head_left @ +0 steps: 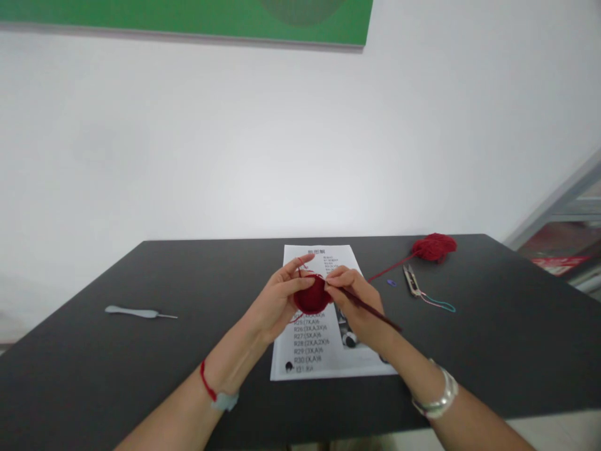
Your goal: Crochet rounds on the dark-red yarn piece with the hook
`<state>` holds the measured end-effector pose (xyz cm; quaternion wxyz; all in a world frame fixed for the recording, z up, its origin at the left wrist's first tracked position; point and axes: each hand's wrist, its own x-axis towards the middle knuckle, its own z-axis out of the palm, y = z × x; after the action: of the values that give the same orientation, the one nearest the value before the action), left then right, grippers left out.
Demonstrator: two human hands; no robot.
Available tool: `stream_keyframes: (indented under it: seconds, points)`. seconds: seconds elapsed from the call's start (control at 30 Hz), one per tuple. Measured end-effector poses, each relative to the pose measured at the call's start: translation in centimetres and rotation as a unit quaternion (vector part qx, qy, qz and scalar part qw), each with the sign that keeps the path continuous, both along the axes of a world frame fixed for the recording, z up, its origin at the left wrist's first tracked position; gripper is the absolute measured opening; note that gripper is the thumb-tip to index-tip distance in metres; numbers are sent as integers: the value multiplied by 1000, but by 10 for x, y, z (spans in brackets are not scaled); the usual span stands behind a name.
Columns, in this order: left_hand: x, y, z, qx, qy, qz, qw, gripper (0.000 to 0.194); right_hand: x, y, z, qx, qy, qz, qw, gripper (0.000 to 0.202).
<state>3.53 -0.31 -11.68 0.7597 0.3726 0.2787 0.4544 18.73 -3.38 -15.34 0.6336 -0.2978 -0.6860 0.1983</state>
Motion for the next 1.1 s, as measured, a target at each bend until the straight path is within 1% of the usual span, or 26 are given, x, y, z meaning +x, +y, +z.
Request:
stream_keyframes:
  seconds: [0.07,0.13,0.23,0.37,0.5,0.63,0.7,0.77,0.87,0.97,1.0,1.03,1.07,1.1]
  points:
    - [-4,2,2,9,1,11,1000,47,2,0,3,-87,81,45,992,6]
    - [-7,4,5,13,6,15,1000,45,4,1,4,-123,118,69,983,6]
    - [-10,6,8,19,20,0,1000,43,9,2,3,-138,130,88,978,6]
    - [-15,9,8,41,44,-34,998,42,14,2,5,-148,134,108,974,8]
    - [-21,12,7,46,68,-63,995,40,18,0,9,-150,114,131,973,7]
    - [-27,14,11,40,85,-93,991,40,20,-2,15,-174,104,132,970,6]
    - [-30,15,13,38,93,-106,989,38,20,-3,18,-186,108,144,966,8]
    - [-33,16,14,36,101,-126,986,36,20,-4,21,-197,114,164,960,10]
    - [-38,18,15,31,111,-173,978,35,21,-3,23,-213,131,196,948,12]
    - [-38,18,14,37,117,-202,972,35,19,-2,24,-249,178,238,922,15]
    - [-36,17,13,49,120,-196,972,35,18,-2,24,-266,201,251,909,16]
    - [-33,15,12,69,123,-176,974,35,16,-1,24,-284,226,261,895,17]
    - [-29,14,11,95,129,-143,977,34,14,0,23,-300,249,267,881,17]
    - [-24,11,10,127,133,-96,978,34,12,0,22,-314,270,270,869,17]
